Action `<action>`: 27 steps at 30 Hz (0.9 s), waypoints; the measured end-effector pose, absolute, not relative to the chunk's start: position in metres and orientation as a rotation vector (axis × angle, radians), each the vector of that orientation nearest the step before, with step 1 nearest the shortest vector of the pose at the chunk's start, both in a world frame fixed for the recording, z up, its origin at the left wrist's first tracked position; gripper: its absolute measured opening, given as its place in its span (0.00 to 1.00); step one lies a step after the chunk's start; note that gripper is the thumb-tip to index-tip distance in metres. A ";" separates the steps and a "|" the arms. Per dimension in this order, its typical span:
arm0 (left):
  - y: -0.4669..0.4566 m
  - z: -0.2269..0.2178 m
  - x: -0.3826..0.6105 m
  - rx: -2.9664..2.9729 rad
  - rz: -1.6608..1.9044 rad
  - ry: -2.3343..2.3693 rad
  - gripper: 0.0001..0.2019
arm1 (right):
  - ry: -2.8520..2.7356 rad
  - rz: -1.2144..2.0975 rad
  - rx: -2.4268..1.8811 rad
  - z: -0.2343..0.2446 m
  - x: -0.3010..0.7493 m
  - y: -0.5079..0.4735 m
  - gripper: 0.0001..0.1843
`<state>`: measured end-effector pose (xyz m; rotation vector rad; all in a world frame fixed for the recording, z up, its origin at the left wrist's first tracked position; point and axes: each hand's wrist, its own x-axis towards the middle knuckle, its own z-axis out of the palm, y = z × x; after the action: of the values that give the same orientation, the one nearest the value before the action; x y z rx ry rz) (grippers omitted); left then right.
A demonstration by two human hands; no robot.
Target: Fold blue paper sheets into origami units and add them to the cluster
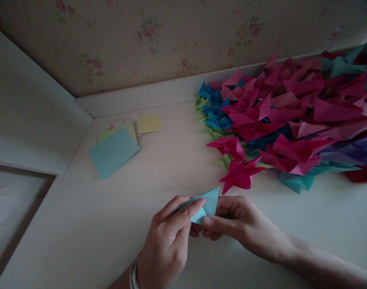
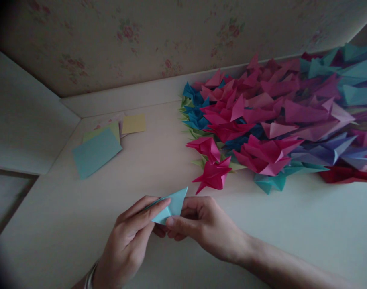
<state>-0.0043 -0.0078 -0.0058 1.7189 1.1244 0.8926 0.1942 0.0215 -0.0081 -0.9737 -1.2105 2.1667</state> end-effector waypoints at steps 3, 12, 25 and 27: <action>-0.010 -0.004 -0.008 1.577 0.859 1.134 0.23 | -1.236 2.118 -1.045 -0.008 0.195 0.023 0.14; -0.003 0.006 -0.007 1.348 0.764 1.376 0.14 | -1.503 1.839 -1.258 -0.011 0.202 0.029 0.14; -0.003 0.005 -0.004 1.271 0.695 1.364 0.17 | -1.501 1.846 -1.244 -0.010 0.202 0.027 0.14; -0.004 0.004 -0.003 1.484 0.677 1.445 0.16 | -1.522 1.848 -1.267 -0.009 0.200 0.025 0.14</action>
<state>-0.0031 -0.0044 0.0042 1.4844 1.4449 0.6766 0.2002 0.0248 -0.0095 -1.2674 -1.5220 1.8477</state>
